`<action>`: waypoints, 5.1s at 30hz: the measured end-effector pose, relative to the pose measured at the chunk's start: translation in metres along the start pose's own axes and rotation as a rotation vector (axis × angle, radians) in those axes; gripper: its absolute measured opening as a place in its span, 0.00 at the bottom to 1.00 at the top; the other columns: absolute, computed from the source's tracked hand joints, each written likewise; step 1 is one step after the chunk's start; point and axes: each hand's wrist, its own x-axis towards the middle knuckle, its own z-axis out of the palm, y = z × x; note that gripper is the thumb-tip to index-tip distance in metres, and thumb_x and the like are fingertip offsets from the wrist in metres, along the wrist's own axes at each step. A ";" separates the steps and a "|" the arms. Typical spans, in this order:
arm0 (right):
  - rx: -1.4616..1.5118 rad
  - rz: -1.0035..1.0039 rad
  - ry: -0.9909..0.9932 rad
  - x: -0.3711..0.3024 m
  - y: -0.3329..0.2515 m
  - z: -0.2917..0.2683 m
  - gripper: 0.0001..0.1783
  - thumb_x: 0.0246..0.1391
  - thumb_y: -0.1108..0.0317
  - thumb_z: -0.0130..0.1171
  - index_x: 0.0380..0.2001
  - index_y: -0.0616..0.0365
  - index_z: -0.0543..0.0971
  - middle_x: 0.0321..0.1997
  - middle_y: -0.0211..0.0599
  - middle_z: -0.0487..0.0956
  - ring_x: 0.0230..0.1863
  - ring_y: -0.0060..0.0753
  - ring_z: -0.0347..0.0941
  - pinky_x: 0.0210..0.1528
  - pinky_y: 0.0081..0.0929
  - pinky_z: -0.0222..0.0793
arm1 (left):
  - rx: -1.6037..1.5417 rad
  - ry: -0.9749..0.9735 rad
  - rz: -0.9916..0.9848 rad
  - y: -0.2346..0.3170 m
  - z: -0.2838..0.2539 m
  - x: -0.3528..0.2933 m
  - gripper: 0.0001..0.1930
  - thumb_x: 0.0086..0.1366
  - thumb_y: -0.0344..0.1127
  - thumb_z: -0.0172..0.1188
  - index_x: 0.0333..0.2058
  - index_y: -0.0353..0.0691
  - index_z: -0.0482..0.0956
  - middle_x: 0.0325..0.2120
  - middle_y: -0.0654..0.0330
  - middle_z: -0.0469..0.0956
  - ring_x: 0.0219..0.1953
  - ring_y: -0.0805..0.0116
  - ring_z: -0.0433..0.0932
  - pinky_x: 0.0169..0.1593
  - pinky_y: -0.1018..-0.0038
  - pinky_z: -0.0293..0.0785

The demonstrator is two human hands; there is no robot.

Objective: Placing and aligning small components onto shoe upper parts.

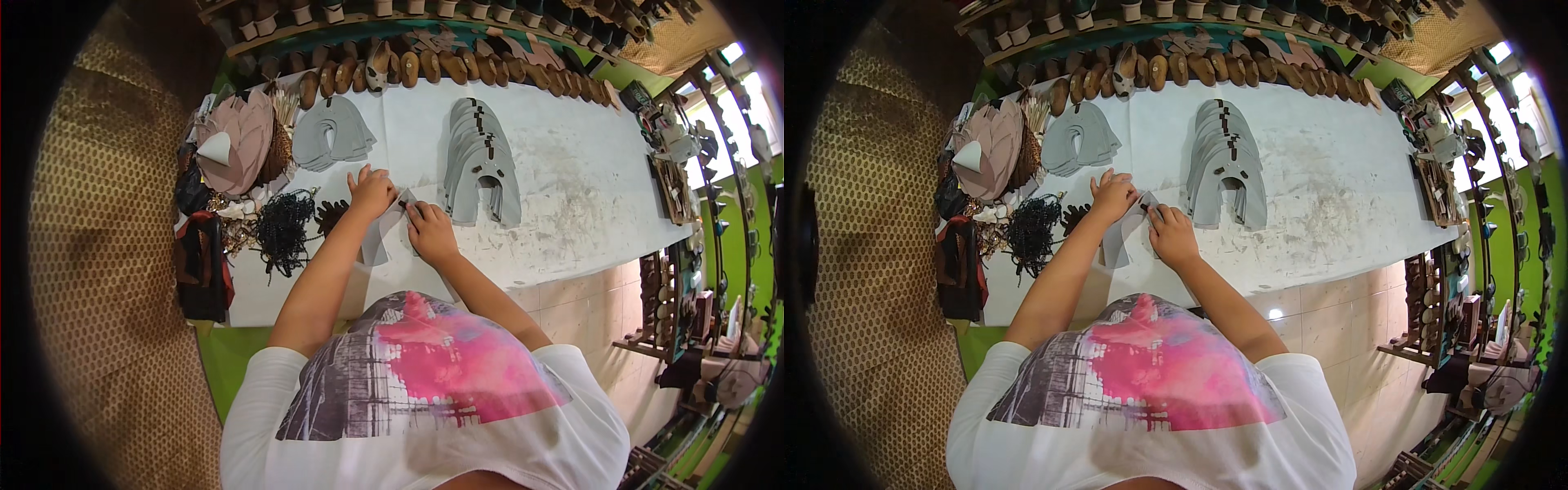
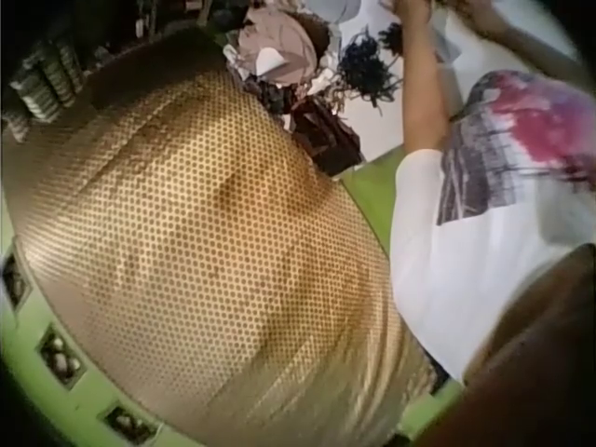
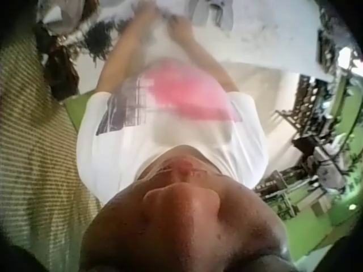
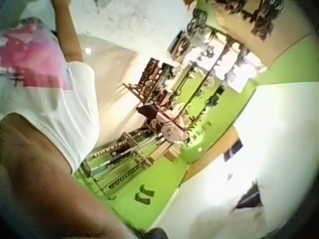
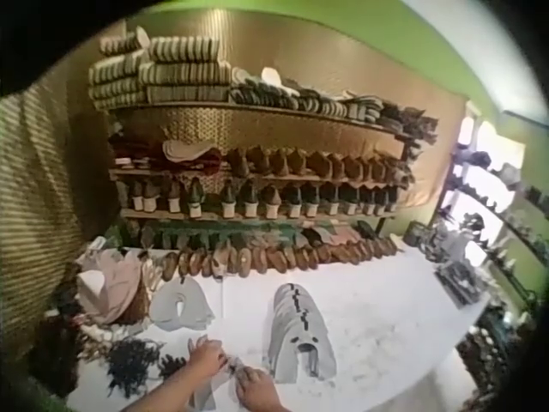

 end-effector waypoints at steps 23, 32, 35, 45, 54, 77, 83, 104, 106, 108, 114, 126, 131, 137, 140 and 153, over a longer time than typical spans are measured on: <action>-0.078 -0.003 -0.042 -0.001 0.002 -0.003 0.23 0.48 0.63 0.51 0.49 0.57 0.70 0.48 0.36 0.67 0.50 0.37 0.63 0.50 0.35 0.61 | -0.119 -0.161 -0.209 0.006 -0.007 -0.003 0.22 0.52 0.50 0.59 0.45 0.51 0.76 0.63 0.58 0.48 0.65 0.49 0.41 0.60 0.40 0.34; -0.013 0.039 -0.012 -0.001 0.003 -0.001 0.24 0.47 0.63 0.52 0.50 0.54 0.69 0.48 0.37 0.68 0.50 0.38 0.63 0.50 0.35 0.61 | 0.080 0.383 -0.004 0.014 0.009 -0.041 0.25 0.50 0.44 0.62 0.49 0.53 0.70 0.59 0.56 0.56 0.61 0.55 0.52 0.59 0.41 0.38; -0.026 0.013 -0.045 -0.001 0.002 -0.002 0.23 0.47 0.64 0.52 0.50 0.51 0.71 0.48 0.38 0.68 0.50 0.38 0.63 0.50 0.35 0.60 | 0.173 0.283 0.141 0.018 0.012 -0.062 0.24 0.53 0.46 0.58 0.50 0.55 0.70 0.59 0.55 0.56 0.61 0.54 0.52 0.59 0.41 0.37; 0.004 0.004 0.011 0.000 0.003 0.001 0.22 0.46 0.65 0.52 0.47 0.56 0.72 0.48 0.39 0.69 0.49 0.40 0.64 0.49 0.36 0.61 | 0.160 0.230 0.092 0.017 0.022 -0.081 0.28 0.57 0.55 0.51 0.56 0.57 0.65 0.62 0.51 0.49 0.63 0.50 0.47 0.59 0.41 0.34; -0.021 0.046 -0.025 0.007 -0.003 0.002 0.21 0.44 0.66 0.54 0.45 0.57 0.72 0.45 0.36 0.71 0.47 0.39 0.66 0.48 0.37 0.61 | 0.140 0.278 -0.043 0.002 0.006 -0.115 0.25 0.56 0.52 0.53 0.51 0.48 0.70 0.61 0.52 0.52 0.62 0.53 0.50 0.59 0.42 0.36; -0.021 0.081 -0.091 0.072 -0.079 0.036 0.07 0.43 0.66 0.57 0.26 0.55 0.79 0.32 0.34 0.76 0.39 0.36 0.71 0.42 0.35 0.63 | -0.128 0.542 -0.183 -0.043 -0.020 -0.123 0.14 0.54 0.42 0.58 0.39 0.48 0.79 0.56 0.56 0.62 0.58 0.51 0.55 0.58 0.49 0.46; 0.847 0.569 -0.354 0.057 -0.059 0.027 0.12 0.49 0.63 0.58 0.32 0.61 0.79 0.31 0.38 0.78 0.31 0.26 0.73 0.35 0.22 0.66 | -0.538 0.478 -0.192 -0.038 -0.020 -0.101 0.10 0.50 0.41 0.62 0.30 0.43 0.82 0.49 0.56 0.70 0.50 0.52 0.64 0.55 0.63 0.58; 0.636 0.609 -0.211 0.020 -0.005 -0.005 0.13 0.52 0.62 0.54 0.35 0.61 0.78 0.28 0.34 0.79 0.30 0.22 0.73 0.34 0.20 0.66 | -0.084 0.332 0.054 -0.016 -0.007 -0.051 0.04 0.45 0.37 0.64 0.22 0.46 0.81 0.47 0.64 0.71 0.51 0.59 0.63 0.48 0.58 0.55; 0.586 0.610 -0.235 0.026 -0.006 -0.007 0.14 0.52 0.61 0.54 0.35 0.61 0.78 0.28 0.35 0.79 0.30 0.24 0.74 0.34 0.21 0.67 | -0.079 0.346 0.046 -0.017 -0.005 -0.051 0.04 0.45 0.37 0.64 0.22 0.46 0.81 0.47 0.64 0.71 0.51 0.59 0.62 0.48 0.58 0.55; 0.609 0.598 -0.225 0.031 -0.006 -0.006 0.14 0.52 0.61 0.54 0.35 0.61 0.78 0.28 0.35 0.79 0.30 0.25 0.74 0.34 0.21 0.67 | -0.057 0.352 0.047 -0.016 -0.003 -0.051 0.05 0.46 0.37 0.64 0.22 0.45 0.81 0.48 0.62 0.71 0.53 0.58 0.61 0.49 0.57 0.53; 0.582 0.549 -0.211 0.048 -0.006 -0.010 0.13 0.52 0.61 0.54 0.34 0.60 0.78 0.27 0.37 0.79 0.27 0.28 0.74 0.31 0.23 0.67 | -0.058 0.336 0.066 -0.014 -0.006 -0.056 0.05 0.45 0.37 0.64 0.21 0.46 0.80 0.51 0.60 0.69 0.56 0.55 0.59 0.50 0.55 0.51; 0.308 0.289 0.006 0.065 0.013 0.026 0.13 0.42 0.67 0.58 0.35 0.56 0.79 0.35 0.41 0.76 0.38 0.45 0.72 0.42 0.35 0.67 | -0.096 0.304 -0.128 -0.002 -0.010 -0.052 0.04 0.45 0.38 0.65 0.22 0.49 0.80 0.53 0.60 0.67 0.57 0.53 0.56 0.51 0.53 0.49; 0.186 0.268 -0.092 0.083 0.007 0.027 0.19 0.38 0.66 0.62 0.39 0.54 0.77 0.38 0.42 0.75 0.39 0.48 0.71 0.45 0.37 0.67 | -0.096 0.396 -0.061 -0.003 -0.008 -0.060 0.04 0.47 0.37 0.64 0.24 0.49 0.80 0.55 0.60 0.64 0.58 0.53 0.56 0.52 0.53 0.49; 0.213 0.285 -0.501 0.104 0.013 0.025 0.21 0.32 0.61 0.64 0.34 0.56 0.78 0.36 0.45 0.76 0.40 0.49 0.72 0.43 0.36 0.68 | 0.018 0.395 0.128 -0.010 -0.004 -0.066 0.04 0.50 0.36 0.60 0.26 0.48 0.80 0.56 0.61 0.63 0.60 0.56 0.54 0.55 0.50 0.46; 0.229 0.265 -0.625 0.106 0.010 0.025 0.19 0.31 0.60 0.64 0.31 0.56 0.79 0.35 0.46 0.77 0.40 0.48 0.72 0.42 0.36 0.68 | 0.056 0.390 0.174 -0.010 -0.002 -0.073 0.05 0.50 0.36 0.58 0.27 0.48 0.80 0.57 0.63 0.62 0.61 0.58 0.53 0.57 0.49 0.43; 0.153 0.352 -0.773 0.109 0.006 0.025 0.19 0.36 0.54 0.62 0.27 0.59 0.80 0.30 0.48 0.78 0.34 0.48 0.75 0.37 0.36 0.69 | 0.308 0.278 0.178 -0.001 0.000 -0.078 0.14 0.59 0.38 0.47 0.43 0.50 0.77 0.60 0.61 0.55 0.62 0.57 0.51 0.59 0.45 0.37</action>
